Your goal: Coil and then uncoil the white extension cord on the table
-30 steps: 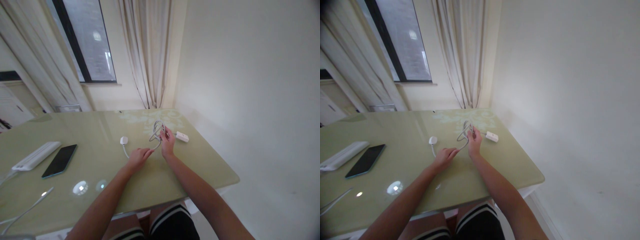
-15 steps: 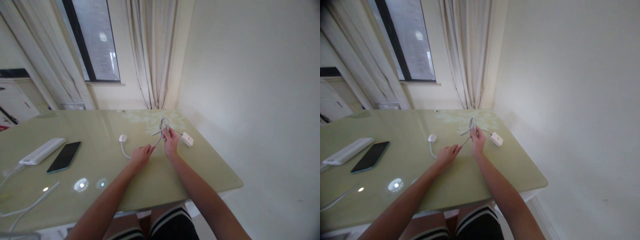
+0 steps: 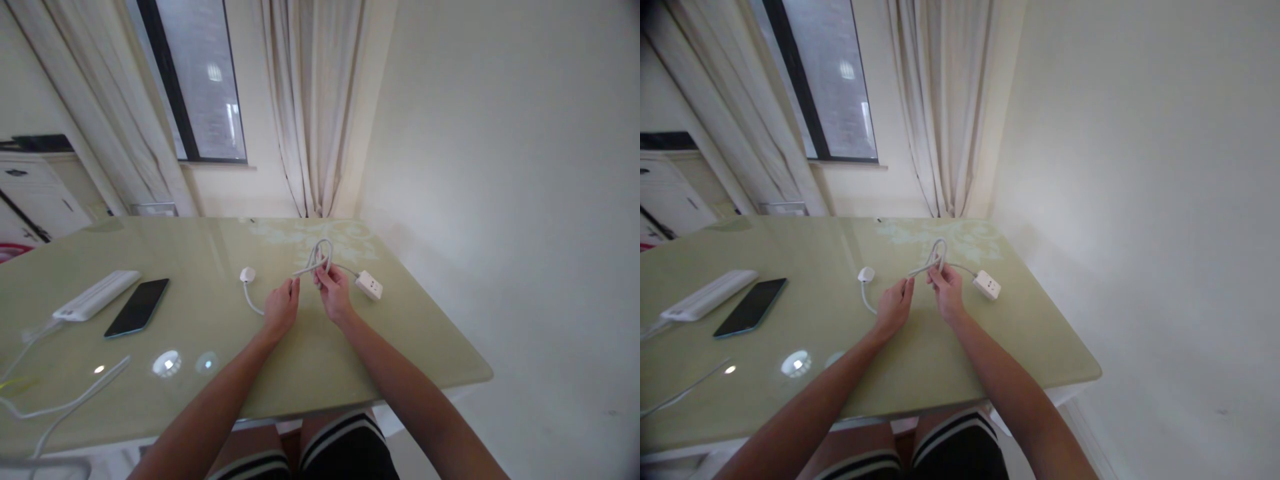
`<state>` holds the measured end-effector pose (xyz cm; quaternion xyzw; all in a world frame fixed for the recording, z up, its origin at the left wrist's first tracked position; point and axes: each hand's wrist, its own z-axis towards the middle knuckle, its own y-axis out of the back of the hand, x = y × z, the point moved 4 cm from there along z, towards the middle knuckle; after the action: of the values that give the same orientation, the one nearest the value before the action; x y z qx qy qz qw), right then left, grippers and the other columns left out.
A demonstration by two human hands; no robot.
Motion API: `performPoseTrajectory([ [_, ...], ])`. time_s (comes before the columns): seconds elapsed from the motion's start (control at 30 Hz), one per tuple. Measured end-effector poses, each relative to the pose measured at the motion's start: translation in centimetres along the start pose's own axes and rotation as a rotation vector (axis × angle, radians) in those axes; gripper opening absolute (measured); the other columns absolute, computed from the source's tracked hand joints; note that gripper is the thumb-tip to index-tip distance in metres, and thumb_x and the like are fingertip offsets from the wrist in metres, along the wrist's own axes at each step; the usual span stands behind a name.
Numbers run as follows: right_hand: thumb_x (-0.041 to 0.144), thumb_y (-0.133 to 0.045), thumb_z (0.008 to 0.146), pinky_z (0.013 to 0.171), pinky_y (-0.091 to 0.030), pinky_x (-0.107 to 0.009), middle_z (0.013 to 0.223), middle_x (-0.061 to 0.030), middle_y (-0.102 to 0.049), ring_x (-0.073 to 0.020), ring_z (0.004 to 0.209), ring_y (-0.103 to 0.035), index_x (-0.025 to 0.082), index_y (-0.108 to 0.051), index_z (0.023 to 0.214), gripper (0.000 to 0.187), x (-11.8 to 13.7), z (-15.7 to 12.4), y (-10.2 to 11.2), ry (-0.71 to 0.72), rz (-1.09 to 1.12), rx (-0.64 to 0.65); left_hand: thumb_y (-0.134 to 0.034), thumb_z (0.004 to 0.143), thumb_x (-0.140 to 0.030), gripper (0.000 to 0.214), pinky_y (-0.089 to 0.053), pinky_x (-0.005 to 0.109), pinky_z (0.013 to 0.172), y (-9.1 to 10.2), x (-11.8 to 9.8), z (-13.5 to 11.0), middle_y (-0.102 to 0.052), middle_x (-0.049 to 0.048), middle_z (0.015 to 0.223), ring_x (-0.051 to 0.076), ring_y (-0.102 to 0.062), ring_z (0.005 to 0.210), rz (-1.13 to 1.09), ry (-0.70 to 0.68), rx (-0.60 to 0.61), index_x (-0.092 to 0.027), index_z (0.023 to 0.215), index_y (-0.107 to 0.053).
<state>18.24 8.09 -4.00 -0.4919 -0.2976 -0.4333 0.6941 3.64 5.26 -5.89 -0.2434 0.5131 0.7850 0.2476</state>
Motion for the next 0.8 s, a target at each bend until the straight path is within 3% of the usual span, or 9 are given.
performPoseTrajectory([
  [0.17, 0.042, -0.078, 0.085, 0.069, -0.046, -0.027, 0.082, 0.0001, -0.059, -0.0138, 0.071, -0.052, 0.022, -0.074, 0.106, 0.029, 0.2, -1.6, -1.8, 0.043, -0.104, 0.174, -0.044, 0.101, -0.052, 0.045, -0.03, 0.029, 0.06, 0.9, 0.6, 0.7, -0.061, 0.0028, 0.066, 0.017, -0.053, 0.062, -0.144, 0.045, -0.082, -0.019, 0.076, -0.06],
  [0.27, 0.038, -0.077, 0.086, 0.066, -0.042, -0.026, 0.08, 0.0009, -0.058, -0.0124, 0.07, -0.051, 0.022, -0.075, 0.106, 0.026, 0.5, -1.5, -1.5, 0.064, -0.087, 0.179, -0.05, 0.097, -0.06, 0.049, -0.029, 0.028, 0.058, 1.3, 1.2, 1.1, -0.059, 0.0011, 0.063, 0.016, -0.052, 0.059, -0.105, 0.069, -0.034, -0.02, 0.07, -0.055],
  [0.47, 0.048, -0.074, 0.084, 0.052, -0.027, -0.023, 0.066, 0.005, -0.047, -0.008, 0.057, -0.036, 0.019, -0.074, 0.099, 0.033, 1.3, 0.4, 1.0, 0.09, 0.1, -0.076, -0.048, 0.096, -0.071, 0.055, -0.034, 0.031, 0.067, 2.1, 2.0, 1.3, -0.067, 0.0049, 0.07, 0.023, -0.063, 0.068, 0.252, -0.242, 0.35, -0.021, 0.081, -0.067],
  [0.63, 0.052, -0.085, 0.07, 0.046, -0.018, -0.022, 0.054, 0.013, -0.029, -0.0051, 0.047, -0.02, 0.017, -0.074, 0.102, 0.049, 2.7, 2.2, 4.1, 0.058, 0.213, -0.38, -0.046, 0.091, -0.08, 0.065, -0.036, 0.032, 0.068, 4.2, 3.9, 2.2, -0.071, 0.0105, 0.076, 0.028, -0.067, 0.077, 0.435, -0.177, 0.334, -0.021, 0.077, -0.07],
  [0.7, 0.051, -0.087, 0.067, 0.045, -0.017, -0.021, 0.052, 0.014, -0.028, -0.0043, 0.046, -0.019, 0.017, -0.073, 0.101, 0.05, 2.9, 2.4, 4.6, 0.054, 0.221, -0.422, -0.042, 0.095, -0.076, 0.065, -0.037, 0.033, 0.069, 4.2, 3.8, 2.3, -0.073, 0.0122, 0.08, 0.029, -0.069, 0.08, 0.481, -0.134, 0.336, -0.021, 0.078, -0.071],
  [0.8, 0.051, -0.087, 0.069, 0.045, -0.018, -0.02, 0.056, 0.013, -0.033, -0.0036, 0.045, -0.023, 0.019, -0.069, 0.098, 0.047, 2.3, 1.9, 3.8, 0.059, 0.208, -0.38, -0.033, 0.102, -0.068, 0.064, -0.04, 0.034, 0.069, 3.1, 2.2, 1.6, -0.076, 0.0141, 0.087, 0.031, -0.072, 0.084, 0.531, -0.076, 0.346, -0.021, 0.084, -0.072],
])
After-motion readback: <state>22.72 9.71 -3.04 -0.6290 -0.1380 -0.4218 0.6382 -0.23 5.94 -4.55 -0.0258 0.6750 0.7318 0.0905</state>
